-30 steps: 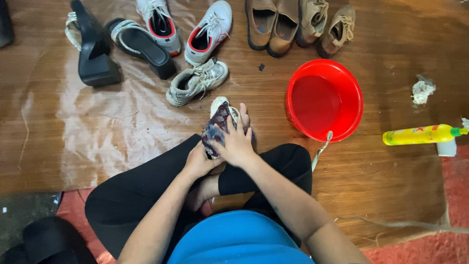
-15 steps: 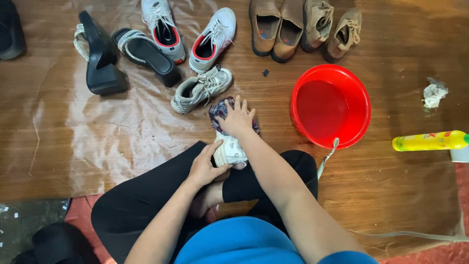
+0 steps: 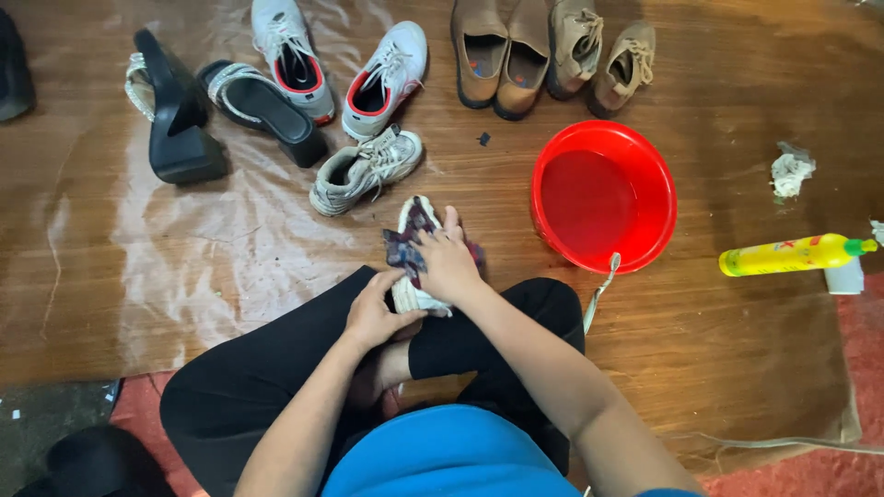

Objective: The person sits on the floor and wipes a pair of white sneakers with a cloth, then switches to wiping a pair of brown loafers. A red bowl of water and a bottle of cleaning liquid are nearby.

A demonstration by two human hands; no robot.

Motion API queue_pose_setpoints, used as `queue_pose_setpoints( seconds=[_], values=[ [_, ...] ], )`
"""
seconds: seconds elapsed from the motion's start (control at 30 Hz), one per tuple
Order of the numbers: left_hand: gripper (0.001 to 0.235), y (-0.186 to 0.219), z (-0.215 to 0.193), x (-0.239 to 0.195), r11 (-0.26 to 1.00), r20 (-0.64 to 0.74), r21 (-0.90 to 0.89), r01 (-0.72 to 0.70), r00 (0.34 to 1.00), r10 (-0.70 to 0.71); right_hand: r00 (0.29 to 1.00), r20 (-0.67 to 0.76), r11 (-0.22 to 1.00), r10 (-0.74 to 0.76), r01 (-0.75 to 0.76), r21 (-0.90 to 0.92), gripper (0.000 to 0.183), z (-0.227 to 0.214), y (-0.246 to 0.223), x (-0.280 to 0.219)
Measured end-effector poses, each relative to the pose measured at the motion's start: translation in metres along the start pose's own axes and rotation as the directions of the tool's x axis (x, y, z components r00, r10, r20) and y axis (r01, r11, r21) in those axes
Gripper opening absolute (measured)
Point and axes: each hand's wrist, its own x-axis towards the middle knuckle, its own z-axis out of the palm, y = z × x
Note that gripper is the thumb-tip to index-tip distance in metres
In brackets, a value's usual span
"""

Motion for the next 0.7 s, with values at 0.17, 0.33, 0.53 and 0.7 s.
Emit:
queue_pose_setpoints(
  seconds=[0.17,0.33,0.53,0.7],
  values=[
    [0.078,-0.002,0.005,-0.006,0.984,0.017,0.143,-0.109,0.994,0.108,0.996,-0.088,0.997,-0.024,0.031,0.073,0.056,0.045,0.025,-0.040],
    [0.077,-0.002,0.007,-0.010,0.968,0.061,0.202,-0.148,0.989,0.138,0.998,-0.028,0.923,0.057,-0.042,0.383,0.059,-0.007,0.019,-0.096],
    [0.089,-0.008,-0.001,0.005,0.999,-0.082,-0.042,0.028,0.996,-0.031,0.677,0.435,-0.565,0.594,-0.034,0.824,0.023,-0.011,0.077,-0.104],
    [0.086,0.007,-0.034,0.025,0.996,-0.163,-0.066,0.064,0.984,-0.074,0.736,0.459,-0.662,0.498,-0.019,0.749,0.025,0.010,0.088,-0.092]
  ],
)
